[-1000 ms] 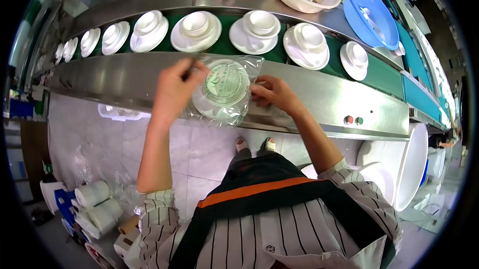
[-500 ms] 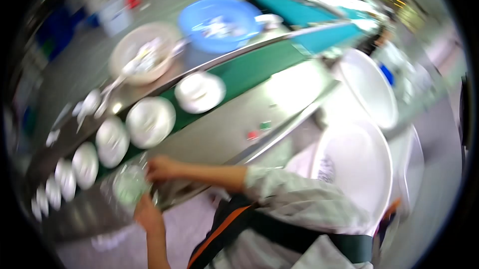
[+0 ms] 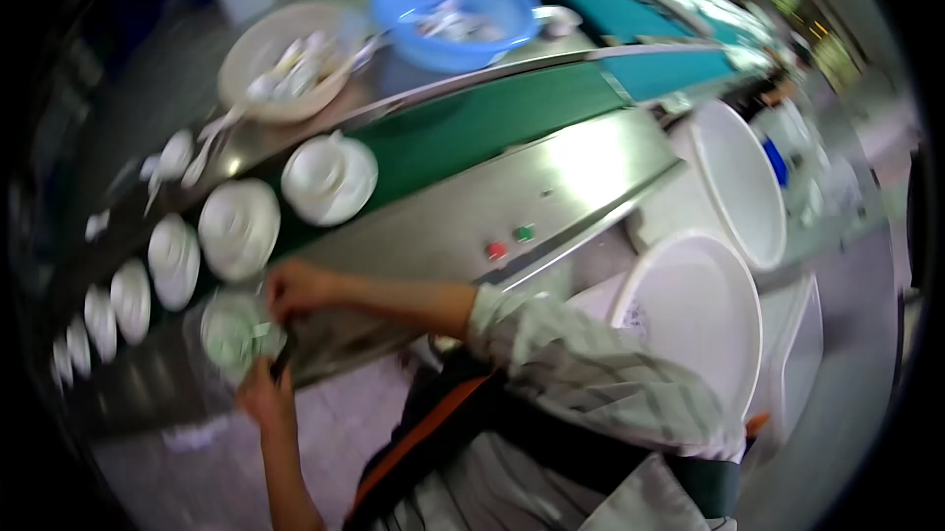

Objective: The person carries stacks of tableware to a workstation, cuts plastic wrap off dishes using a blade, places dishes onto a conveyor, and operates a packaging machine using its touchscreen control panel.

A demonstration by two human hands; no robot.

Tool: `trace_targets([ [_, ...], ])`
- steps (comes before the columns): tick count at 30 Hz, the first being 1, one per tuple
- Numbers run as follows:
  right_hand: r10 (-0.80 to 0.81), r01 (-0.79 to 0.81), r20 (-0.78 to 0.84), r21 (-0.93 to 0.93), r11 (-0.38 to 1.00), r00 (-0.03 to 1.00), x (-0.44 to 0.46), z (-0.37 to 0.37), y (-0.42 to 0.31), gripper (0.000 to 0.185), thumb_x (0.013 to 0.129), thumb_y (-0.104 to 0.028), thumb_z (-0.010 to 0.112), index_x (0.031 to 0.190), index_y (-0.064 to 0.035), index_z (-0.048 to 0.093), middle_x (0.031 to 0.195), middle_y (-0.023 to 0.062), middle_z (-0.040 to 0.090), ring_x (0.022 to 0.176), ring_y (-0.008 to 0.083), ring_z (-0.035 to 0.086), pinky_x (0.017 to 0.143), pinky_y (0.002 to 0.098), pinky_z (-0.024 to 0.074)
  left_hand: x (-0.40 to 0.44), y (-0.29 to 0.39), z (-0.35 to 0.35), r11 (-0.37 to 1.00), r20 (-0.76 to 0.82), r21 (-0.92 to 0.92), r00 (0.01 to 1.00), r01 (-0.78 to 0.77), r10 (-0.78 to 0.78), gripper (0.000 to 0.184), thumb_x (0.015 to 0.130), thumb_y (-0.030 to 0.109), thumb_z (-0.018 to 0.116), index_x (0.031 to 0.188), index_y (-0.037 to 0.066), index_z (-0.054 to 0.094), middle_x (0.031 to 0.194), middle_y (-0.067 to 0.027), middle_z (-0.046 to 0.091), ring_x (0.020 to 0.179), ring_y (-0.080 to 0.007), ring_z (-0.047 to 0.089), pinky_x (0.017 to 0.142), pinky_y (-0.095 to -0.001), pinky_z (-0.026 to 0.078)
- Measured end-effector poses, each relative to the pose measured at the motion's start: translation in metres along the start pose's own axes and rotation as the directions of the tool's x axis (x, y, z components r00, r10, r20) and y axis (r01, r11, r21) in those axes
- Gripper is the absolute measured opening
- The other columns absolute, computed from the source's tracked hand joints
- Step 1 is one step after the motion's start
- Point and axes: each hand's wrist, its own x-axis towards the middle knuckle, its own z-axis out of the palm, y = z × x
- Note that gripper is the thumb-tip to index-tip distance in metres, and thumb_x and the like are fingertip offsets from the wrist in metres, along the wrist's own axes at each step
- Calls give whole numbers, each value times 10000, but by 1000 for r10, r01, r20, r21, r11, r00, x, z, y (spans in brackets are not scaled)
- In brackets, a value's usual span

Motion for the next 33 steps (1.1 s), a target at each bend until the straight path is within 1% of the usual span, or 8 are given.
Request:
trace_targets([
  [2,135,-160,144,187,969,980,6,3,11,143,723,-124,667,777,-11,597,706,74,624,587,126,590,530,246,484,-9,7,-6,963,-50,269,998,-20,34,478,616,359,742,922,43,554,692,-117,590,583,-279,566,527,-353,448],
  [8,272,-292,286,30,956,919,6,8,-18,152,755,-127,658,825,2,618,730,64,616,640,127,600,601,246,516,-3,-2,-4,976,71,140,985,-166,157,307,567,169,741,735,84,498,600,-63,533,579,-221,563,505,-325,433],
  [16,349,-387,312,66,920,883,11,-18,-12,143,769,-162,649,791,-23,625,729,48,611,650,107,590,590,215,499,1,9,3,977,116,212,993,-27,2,270,628,169,690,790,69,499,600,-64,550,613,-204,581,510,-329,442],
  [20,210,-168,229,-188,968,951,13,-16,-11,172,742,-180,656,802,-22,623,699,72,616,631,137,594,581,258,493,4,-1,15,998,115,34,992,-58,54,234,658,147,669,807,63,508,636,-83,579,641,-235,592,529,-366,444],
  [22,-32,121,163,-576,809,986,8,-6,-18,182,717,-181,658,806,-26,620,686,93,622,607,176,605,575,291,492,4,-1,12,998,141,-68,990,-10,20,204,662,125,657,800,62,519,637,-98,578,625,-260,586,532,-376,439],
  [25,-257,248,92,-688,682,962,5,9,-14,139,660,-166,634,735,-52,606,687,113,615,628,275,605,595,353,485,10,0,2,983,183,-167,982,70,-39,158,659,96,640,776,63,539,631,-116,570,589,-290,572,528,-374,433],
  [28,-327,282,89,-739,611,941,9,22,-15,110,670,-163,616,708,-62,597,691,110,616,649,295,600,587,370,481,11,-6,-4,973,155,-222,987,69,-34,117,673,76,622,765,62,550,643,-122,576,593,-296,573,522,-364,432],
  [33,-304,283,50,-538,795,951,27,21,-3,159,683,-162,638,762,-30,602,702,135,617,621,271,610,579,339,487,5,-9,-7,935,91,-325,988,145,-121,111,684,49,613,752,48,524,609,-131,550,563,-308,547,503,-356,415],
])
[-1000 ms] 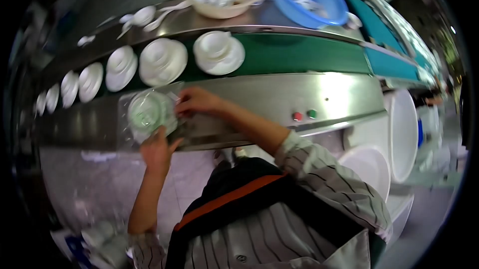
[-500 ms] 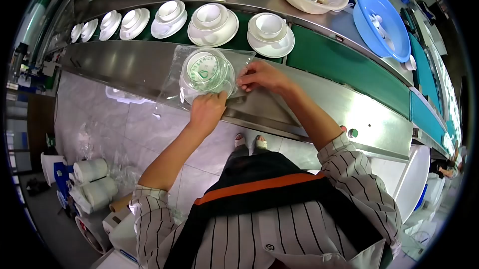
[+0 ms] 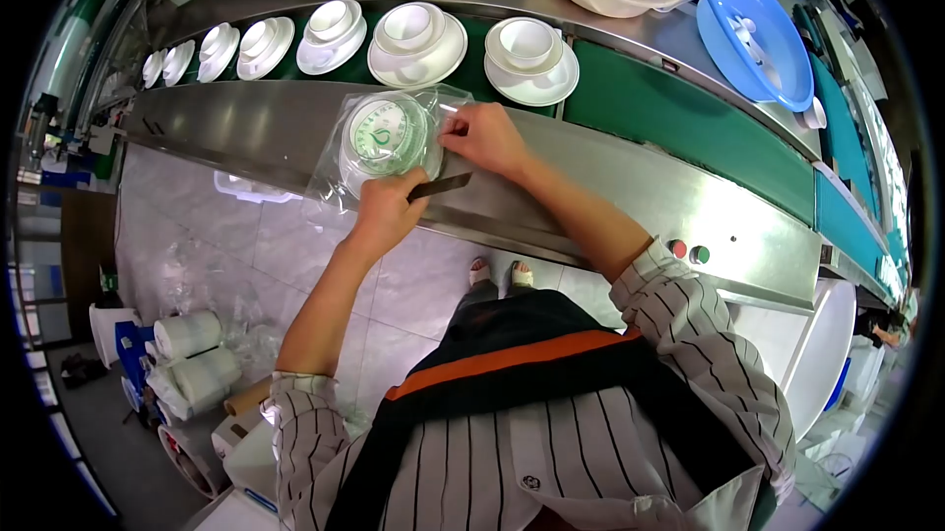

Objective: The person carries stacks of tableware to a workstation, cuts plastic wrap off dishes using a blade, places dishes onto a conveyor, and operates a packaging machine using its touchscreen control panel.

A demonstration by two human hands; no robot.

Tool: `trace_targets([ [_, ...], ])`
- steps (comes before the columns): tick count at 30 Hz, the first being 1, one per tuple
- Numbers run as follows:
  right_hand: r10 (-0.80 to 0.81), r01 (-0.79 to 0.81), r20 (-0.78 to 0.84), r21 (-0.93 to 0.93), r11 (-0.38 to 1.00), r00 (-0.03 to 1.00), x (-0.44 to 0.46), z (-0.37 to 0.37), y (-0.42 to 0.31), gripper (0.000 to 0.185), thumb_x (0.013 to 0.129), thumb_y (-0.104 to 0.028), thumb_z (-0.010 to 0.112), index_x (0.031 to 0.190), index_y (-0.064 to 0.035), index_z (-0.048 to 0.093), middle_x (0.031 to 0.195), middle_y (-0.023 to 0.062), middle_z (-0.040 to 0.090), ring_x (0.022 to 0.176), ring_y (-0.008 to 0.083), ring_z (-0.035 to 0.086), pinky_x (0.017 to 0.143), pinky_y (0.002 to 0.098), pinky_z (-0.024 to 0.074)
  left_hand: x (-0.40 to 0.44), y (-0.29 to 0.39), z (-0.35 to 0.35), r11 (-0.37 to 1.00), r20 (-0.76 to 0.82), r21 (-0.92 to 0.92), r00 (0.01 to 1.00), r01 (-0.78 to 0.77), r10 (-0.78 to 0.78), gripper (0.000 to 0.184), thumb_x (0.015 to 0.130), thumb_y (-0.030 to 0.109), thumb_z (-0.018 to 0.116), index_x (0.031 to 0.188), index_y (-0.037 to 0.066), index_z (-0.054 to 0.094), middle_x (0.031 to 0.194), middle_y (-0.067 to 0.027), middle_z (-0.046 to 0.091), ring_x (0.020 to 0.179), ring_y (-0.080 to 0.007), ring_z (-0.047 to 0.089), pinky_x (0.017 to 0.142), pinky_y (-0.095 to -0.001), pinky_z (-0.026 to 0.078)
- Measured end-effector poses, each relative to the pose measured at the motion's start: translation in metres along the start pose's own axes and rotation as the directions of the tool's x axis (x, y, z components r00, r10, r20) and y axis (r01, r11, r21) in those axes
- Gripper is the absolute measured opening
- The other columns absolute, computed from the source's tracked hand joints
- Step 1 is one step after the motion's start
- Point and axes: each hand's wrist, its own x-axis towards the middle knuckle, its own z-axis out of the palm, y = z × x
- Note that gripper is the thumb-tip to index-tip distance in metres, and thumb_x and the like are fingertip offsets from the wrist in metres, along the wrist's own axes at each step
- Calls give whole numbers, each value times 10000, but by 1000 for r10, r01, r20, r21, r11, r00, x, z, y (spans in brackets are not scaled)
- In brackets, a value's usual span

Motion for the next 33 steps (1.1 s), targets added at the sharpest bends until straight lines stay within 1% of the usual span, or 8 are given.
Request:
trace_targets([
  [4,6,-7,-120,-12,1000,993,-1,7,-9,91,668,-129,611,704,-53,574,667,136,604,607,297,591,555,364,473,0,3,5,981,-58,-161,991,109,-120,104,700,37,609,764,35,527,581,-131,514,517,-251,524,496,-321,404],
  [7,-191,58,-330,-375,925,924,8,24,10,134,689,-148,630,724,-31,573,691,142,602,593,282,591,556,366,470,0,20,12,917,-76,-364,977,161,-201,85,726,3,602,771,0,531,573,-56,452,523,-84,401,482,-240,353],
  [8,114,-236,-462,-217,947,879,18,17,25,84,695,-96,608,726,-34,560,670,144,595,584,303,581,542,376,460,-10,24,19,931,-9,-348,992,113,-123,80,747,3,600,747,-9,521,569,-41,458,528,-70,402,488,-230,353],
  [17,108,-50,-458,136,989,882,52,12,42,179,701,-25,619,871,19,586,795,158,634,696,252,630,617,333,483,-32,14,22,910,-65,-410,994,52,-87,106,777,12,614,746,-15,516,613,-14,456,555,-45,379,499,-198,310],
  [22,331,-333,-38,-65,941,943,7,-32,13,257,678,-136,667,868,19,591,755,146,627,648,223,632,585,318,494,-55,-7,10,792,-325,-595,860,137,-393,137,806,27,592,713,14,492,588,33,373,546,-43,318,487,-200,271],
  [24,523,-561,328,25,828,787,-13,-29,-10,239,660,-144,663,809,26,585,714,148,622,584,241,616,592,349,486,-54,-6,16,718,-324,-689,845,98,-426,162,825,41,583,701,40,479,608,70,332,554,-26,266,488,-188,232],
  [27,448,-443,208,-73,894,869,-10,-21,-12,202,690,-131,644,764,44,575,668,138,612,535,200,610,553,324,498,-45,0,17,606,-316,-790,790,88,-526,152,837,75,578,710,70,495,617,83,352,551,-10,272,482,-183,230],
  [33,396,-469,260,369,802,881,-31,-40,15,144,790,-124,605,803,5,541,673,54,564,560,115,574,480,248,497,-62,-31,-18,443,-423,-893,493,-83,-760,97,844,175,579,830,149,487,645,97,375,501,3,281,432,-172,223],
])
